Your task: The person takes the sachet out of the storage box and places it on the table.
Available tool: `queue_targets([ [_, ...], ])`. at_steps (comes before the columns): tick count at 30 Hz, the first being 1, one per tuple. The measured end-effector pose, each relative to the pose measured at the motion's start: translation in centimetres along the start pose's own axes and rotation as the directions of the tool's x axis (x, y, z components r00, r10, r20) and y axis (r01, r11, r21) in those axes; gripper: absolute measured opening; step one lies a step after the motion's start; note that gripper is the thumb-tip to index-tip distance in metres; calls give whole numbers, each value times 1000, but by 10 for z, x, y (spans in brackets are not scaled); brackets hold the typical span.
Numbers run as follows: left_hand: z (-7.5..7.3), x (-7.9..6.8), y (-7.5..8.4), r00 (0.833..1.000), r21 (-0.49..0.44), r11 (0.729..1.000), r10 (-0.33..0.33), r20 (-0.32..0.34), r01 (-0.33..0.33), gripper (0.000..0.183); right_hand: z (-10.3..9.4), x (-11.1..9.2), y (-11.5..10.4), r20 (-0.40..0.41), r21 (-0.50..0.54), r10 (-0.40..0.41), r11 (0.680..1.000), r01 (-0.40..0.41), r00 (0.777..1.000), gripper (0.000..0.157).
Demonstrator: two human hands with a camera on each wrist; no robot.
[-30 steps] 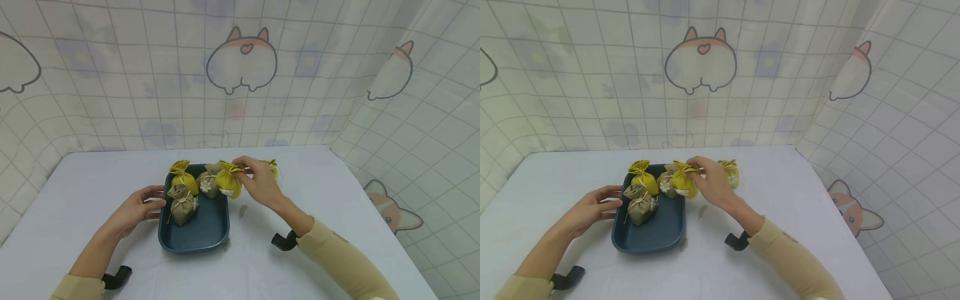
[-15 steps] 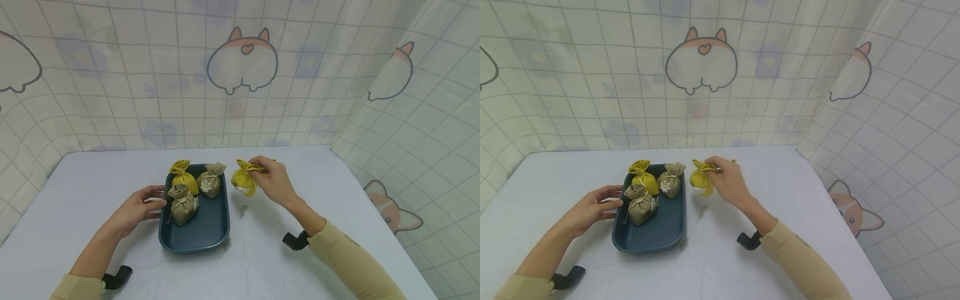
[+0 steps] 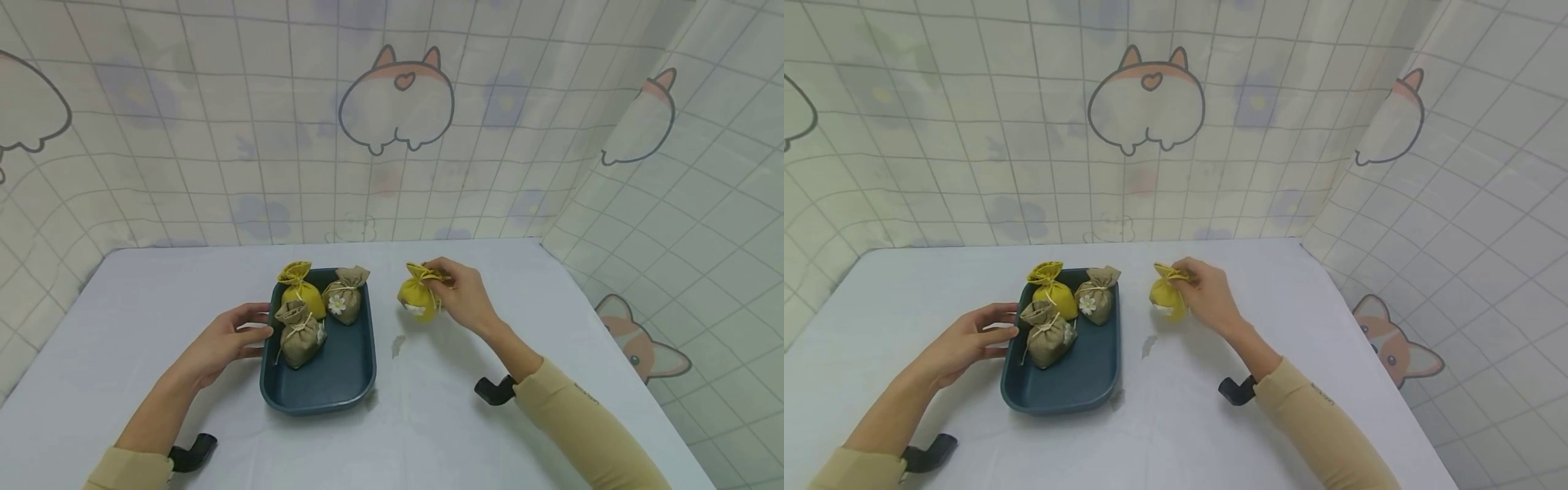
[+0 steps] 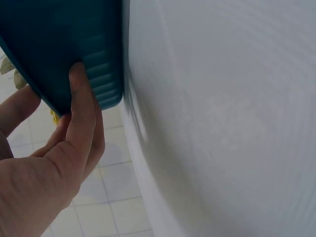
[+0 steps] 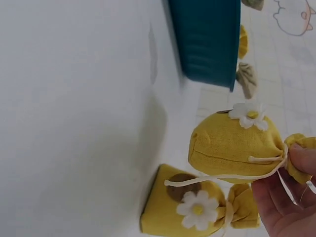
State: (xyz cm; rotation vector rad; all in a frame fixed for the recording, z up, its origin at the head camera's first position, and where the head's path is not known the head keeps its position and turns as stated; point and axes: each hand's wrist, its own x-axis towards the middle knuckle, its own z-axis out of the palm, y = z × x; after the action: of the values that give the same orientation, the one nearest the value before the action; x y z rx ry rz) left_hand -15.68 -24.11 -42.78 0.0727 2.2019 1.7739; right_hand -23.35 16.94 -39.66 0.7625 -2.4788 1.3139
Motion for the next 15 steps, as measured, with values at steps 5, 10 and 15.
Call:
queue_targets([
  [5, -1, 0, 0, 1000, 5, 1000, -5, -2, 5, 64, -1, -1, 8, 15, 2, 29, 1000, -29, 999, 18],
  [10, 0, -1, 1, 1000, 5, 1000, -7, -2, 7, 64, -1, -2, 14, 33, -3, 75, 997, -74, 997, 19],
  [15, 1, -2, 2, 1000, 2, 1000, -2, -1, 2, 64, 1, -3, 20, 51, -16, 118, 993, -118, 992, 19],
])
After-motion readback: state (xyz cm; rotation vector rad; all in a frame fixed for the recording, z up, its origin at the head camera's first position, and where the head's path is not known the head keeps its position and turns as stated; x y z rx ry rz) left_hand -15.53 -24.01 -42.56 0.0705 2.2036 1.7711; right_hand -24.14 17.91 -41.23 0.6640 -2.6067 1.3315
